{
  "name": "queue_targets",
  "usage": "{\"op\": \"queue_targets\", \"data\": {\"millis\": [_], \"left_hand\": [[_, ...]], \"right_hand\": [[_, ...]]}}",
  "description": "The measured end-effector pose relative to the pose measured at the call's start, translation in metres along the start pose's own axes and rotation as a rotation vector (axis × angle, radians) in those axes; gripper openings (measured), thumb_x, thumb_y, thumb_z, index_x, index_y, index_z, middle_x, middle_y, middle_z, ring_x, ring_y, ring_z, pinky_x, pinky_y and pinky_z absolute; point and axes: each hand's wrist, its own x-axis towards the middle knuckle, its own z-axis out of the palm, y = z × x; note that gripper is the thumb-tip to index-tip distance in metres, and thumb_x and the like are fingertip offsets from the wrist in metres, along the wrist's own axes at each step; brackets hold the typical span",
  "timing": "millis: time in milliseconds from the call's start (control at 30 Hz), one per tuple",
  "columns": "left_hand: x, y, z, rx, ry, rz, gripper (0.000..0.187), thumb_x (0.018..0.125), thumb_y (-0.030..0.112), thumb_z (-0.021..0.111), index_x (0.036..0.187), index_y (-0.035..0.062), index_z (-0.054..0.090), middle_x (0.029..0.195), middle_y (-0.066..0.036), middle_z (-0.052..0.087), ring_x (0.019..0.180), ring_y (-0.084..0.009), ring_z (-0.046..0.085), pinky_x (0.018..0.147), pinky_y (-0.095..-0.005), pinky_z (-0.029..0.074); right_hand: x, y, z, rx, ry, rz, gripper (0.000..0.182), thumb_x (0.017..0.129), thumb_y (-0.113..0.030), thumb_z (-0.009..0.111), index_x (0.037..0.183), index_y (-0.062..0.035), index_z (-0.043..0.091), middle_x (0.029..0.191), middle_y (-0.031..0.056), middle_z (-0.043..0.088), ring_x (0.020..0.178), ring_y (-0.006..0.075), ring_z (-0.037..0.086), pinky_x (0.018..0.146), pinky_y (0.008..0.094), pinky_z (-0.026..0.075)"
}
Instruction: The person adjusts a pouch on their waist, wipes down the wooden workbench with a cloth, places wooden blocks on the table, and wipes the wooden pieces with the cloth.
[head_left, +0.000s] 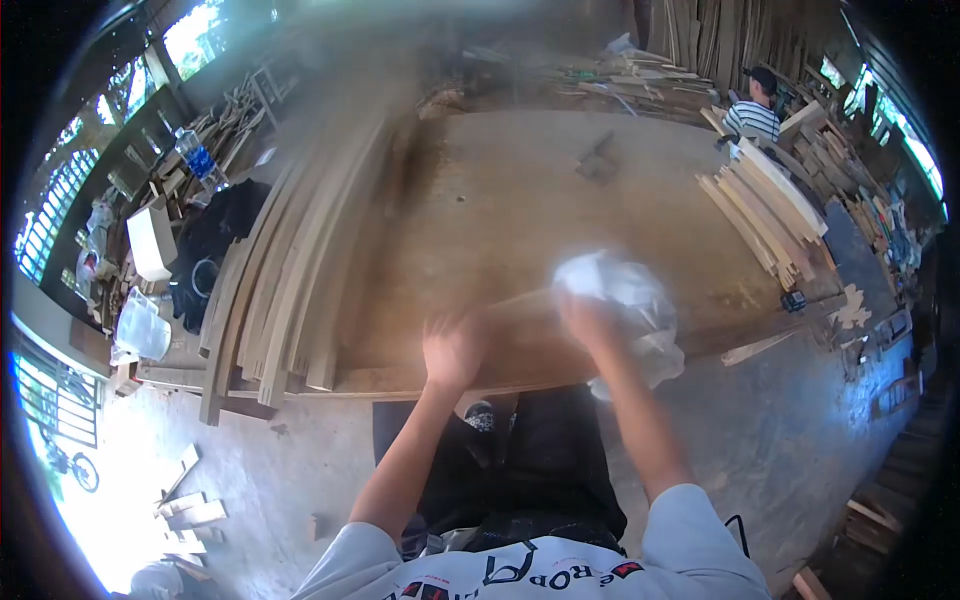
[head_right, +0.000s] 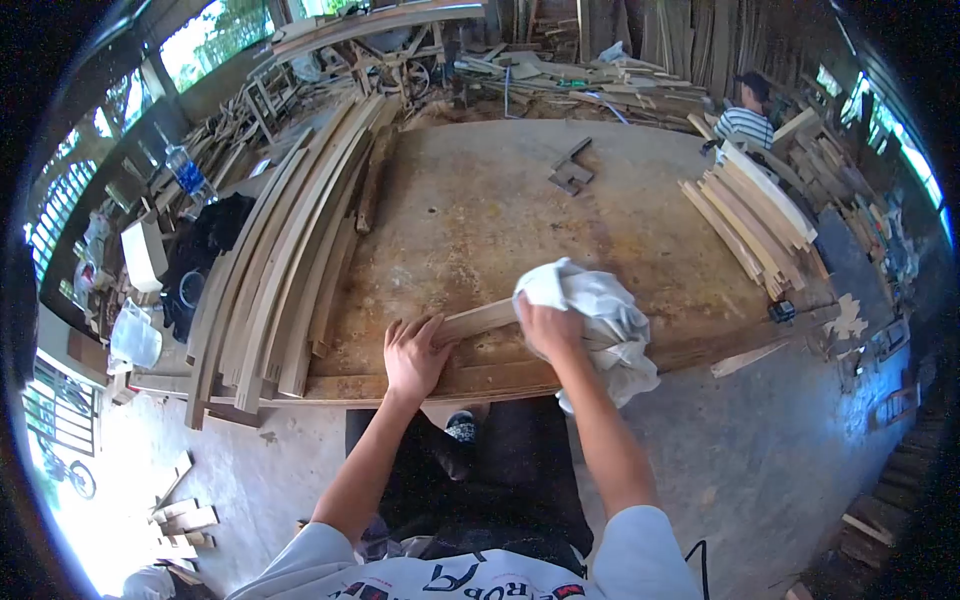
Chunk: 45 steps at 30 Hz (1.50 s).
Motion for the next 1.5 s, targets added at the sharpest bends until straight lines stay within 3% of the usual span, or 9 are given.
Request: {"op": "queue_targets", "data": {"millis": [100,367,633,700,767,1100,1200,1400,1500], "left_hand": [[-0.003,-0.008,0.011,0.075,0.018,0.074,0.049,0.069,0.019,0.081,0.116,0.0113,0.069,0.114,-0.008,0.071,0.109,-0.0248,0.065,0.111,-0.0498,0.037],[-0.006,-0.005,0.009,0.006,0.008,0.042,0.048,0.072,0.024,0.080,0.117,0.0139,0.069,0.115,-0.006,0.070,0.110,-0.0246,0.066,0.115,-0.0542,0.032],[-0.007,-0.012,0.012,-0.060,-0.029,0.193,0.033,0.083,0.036,0.072,0.110,0.0174,0.072,0.120,-0.006,0.068,0.113,-0.0244,0.064,0.111,-0.0540,0.033],[-0.008,-0.016,0.017,-0.125,0.012,0.204,0.028,0.081,0.027,0.071,0.106,0.0141,0.072,0.121,-0.007,0.067,0.111,-0.0256,0.064,0.105,-0.0513,0.038],[-0.012,-0.027,0.030,-0.144,0.090,0.215,0.032,0.078,0.023,0.071,0.107,0.0106,0.068,0.117,-0.010,0.067,0.110,-0.0287,0.062,0.101,-0.0472,0.040],[-0.004,-0.004,0.001,-0.158,-0.081,-0.008,0.072,0.078,0.039,0.077,0.135,0.0075,0.047,0.119,-0.017,0.063,0.117,-0.0349,0.057,0.100,-0.0454,0.041],[-0.001,-0.003,-0.003,-0.240,-0.065,-0.013,0.083,0.080,0.029,0.074,0.148,0.0084,0.033,0.125,-0.020,0.061,0.118,-0.0380,0.056,0.101,-0.0471,0.042],[-0.002,-0.006,-0.009,-0.235,-0.178,-0.093,0.084,0.080,0.023,0.072,0.150,0.0070,0.029,0.128,-0.024,0.059,0.119,-0.0407,0.056,0.101,-0.0480,0.045],[-0.006,-0.004,-0.008,-0.232,-0.153,-0.100,0.086,0.080,0.040,0.075,0.147,0.0037,0.034,0.128,-0.023,0.058,0.122,-0.0398,0.054,0.105,-0.0471,0.042]], "right_hand": [[0.008,-0.004,0.078,-0.376,0.620,-0.723,0.044,0.095,-0.035,0.055,0.127,-0.0045,0.059,0.123,0.0195,0.062,0.110,0.0387,0.061,0.095,0.0512,0.047],[0.003,0.017,0.005,0.136,0.083,0.072,0.038,0.101,-0.034,0.044,0.103,-0.0009,0.064,0.082,0.0271,0.067,0.078,0.0467,0.065,0.072,0.0560,0.049],[-0.026,-0.009,0.026,-0.129,0.013,-0.172,0.044,0.100,-0.040,0.046,0.105,-0.0033,0.069,0.093,0.0296,0.067,0.084,0.0427,0.067,0.080,0.0518,0.054],[-0.027,-0.028,0.061,-0.966,0.452,-0.853,0.048,0.096,-0.033,0.052,0.128,0.0020,0.055,0.121,0.0284,0.061,0.118,0.0402,0.058,0.102,0.0453,0.045],[-0.052,-0.045,0.050,0.098,0.312,-0.642,0.044,0.098,-0.031,0.050,0.128,0.0008,0.055,0.118,0.0282,0.063,0.109,0.0437,0.061,0.097,0.0486,0.048],[-0.010,0.020,0.019,-0.163,-0.105,0.010,0.036,0.097,-0.034,0.053,0.111,-0.0034,0.066,0.109,0.0277,0.067,0.101,0.0435,0.065,0.084,0.0528,0.052],[0.001,0.015,0.099,0.004,0.418,-0.792,0.033,0.089,-0.028,0.057,0.111,-0.0045,0.066,0.111,0.0252,0.068,0.102,0.0432,0.065,0.091,0.0522,0.051],[-0.025,-0.048,0.061,0.222,0.276,-0.730,0.044,0.093,-0.032,0.052,0.124,-0.0036,0.061,0.114,0.0288,0.066,0.108,0.0453,0.063,0.097,0.0530,0.048],[-0.010,-0.001,0.018,0.077,0.018,0.005,0.043,0.099,-0.035,0.046,0.095,0.0014,0.069,0.093,0.0295,0.067,0.092,0.0466,0.066,0.081,0.0562,0.051]]}}
